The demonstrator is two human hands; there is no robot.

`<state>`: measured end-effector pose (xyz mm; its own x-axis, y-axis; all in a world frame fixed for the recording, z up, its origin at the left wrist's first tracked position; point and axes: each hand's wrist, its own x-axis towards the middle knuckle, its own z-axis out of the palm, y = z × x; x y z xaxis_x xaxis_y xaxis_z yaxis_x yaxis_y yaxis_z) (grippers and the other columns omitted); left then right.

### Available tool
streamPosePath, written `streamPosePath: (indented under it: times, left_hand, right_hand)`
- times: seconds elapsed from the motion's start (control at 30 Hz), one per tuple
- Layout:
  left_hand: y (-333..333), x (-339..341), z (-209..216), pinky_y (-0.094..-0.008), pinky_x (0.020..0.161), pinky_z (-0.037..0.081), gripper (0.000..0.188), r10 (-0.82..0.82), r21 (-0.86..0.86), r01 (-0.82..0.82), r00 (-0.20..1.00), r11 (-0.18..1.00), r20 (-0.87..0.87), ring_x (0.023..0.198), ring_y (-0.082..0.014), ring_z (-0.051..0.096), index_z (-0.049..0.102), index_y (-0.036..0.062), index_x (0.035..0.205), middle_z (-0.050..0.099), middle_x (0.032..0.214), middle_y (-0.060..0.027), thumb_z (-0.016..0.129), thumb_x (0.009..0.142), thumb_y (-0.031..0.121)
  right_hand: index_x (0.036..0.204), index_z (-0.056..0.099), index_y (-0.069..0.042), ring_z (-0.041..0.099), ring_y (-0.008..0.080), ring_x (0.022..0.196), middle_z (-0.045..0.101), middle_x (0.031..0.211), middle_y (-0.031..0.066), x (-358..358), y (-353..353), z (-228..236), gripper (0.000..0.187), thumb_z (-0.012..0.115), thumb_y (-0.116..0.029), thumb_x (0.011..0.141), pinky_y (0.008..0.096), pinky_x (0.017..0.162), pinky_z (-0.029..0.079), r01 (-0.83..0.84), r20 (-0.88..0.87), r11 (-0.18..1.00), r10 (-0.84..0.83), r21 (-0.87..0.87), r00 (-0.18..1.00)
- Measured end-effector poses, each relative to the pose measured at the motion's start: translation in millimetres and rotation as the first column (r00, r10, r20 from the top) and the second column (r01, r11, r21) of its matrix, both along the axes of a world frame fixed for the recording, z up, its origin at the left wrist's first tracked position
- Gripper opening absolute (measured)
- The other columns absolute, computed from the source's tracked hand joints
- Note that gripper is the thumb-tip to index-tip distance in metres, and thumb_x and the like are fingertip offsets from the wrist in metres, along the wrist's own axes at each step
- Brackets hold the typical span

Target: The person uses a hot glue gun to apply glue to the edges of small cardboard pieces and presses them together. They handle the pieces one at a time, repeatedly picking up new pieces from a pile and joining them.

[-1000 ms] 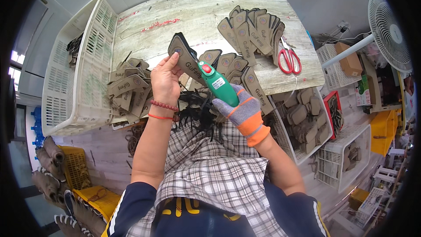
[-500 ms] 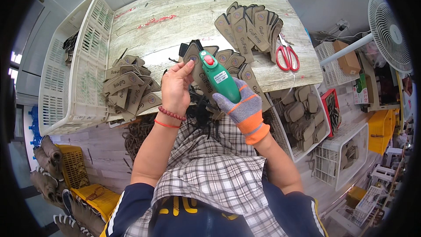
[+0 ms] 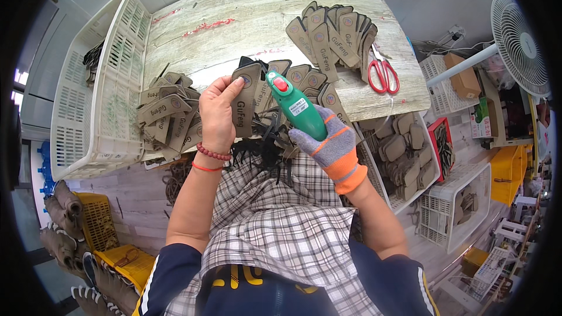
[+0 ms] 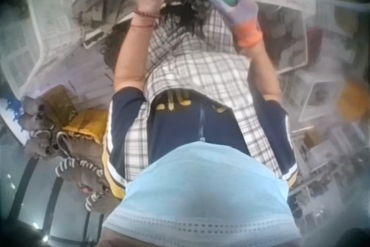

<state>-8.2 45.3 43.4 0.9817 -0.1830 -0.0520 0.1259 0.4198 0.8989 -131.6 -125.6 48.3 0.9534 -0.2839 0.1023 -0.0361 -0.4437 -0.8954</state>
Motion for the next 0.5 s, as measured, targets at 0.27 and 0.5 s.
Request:
streamPosePath:
  times: [0.27, 0.5]
  left_hand:
    - [15, 10, 7, -0.0183, 0.062, 0.046, 0.011, -0.094, 0.214, 0.055, 0.98, 0.975, 0.177, 0.068, -0.0048, 0.056, 0.062, -0.0039, 0.091, 0.064, 0.081, -0.0031, 0.059, 0.086, 0.005]
    - [37, 23, 28, -0.0171, 0.061, 0.045, 0.008, -0.286, 0.46, 0.145, 0.924, 0.876, 0.254, 0.069, -0.0032, 0.054, 0.062, -0.0024, 0.088, 0.063, 0.079, -0.0008, 0.06, 0.086, 0.005]
  right_hand:
    - [0.111, 0.056, -0.002, 0.064, 0.0141, 0.068, 0.066, 0.083, 0.0097, -2, -2, 10, 0.053, 0.078, -0.028, 0.07, 0.0265, 0.062, 0.052, -0.024, -0.021, 0.999, 0.023, -0.045, 1.0]
    - [0.114, 0.055, 0.0, 0.064, 0.0117, 0.071, 0.066, 0.086, 0.009, -6, -11, 16, 0.057, 0.079, -0.027, 0.07, 0.0248, 0.064, 0.052, -0.113, -0.041, 0.991, 0.11, -0.078, 0.993]
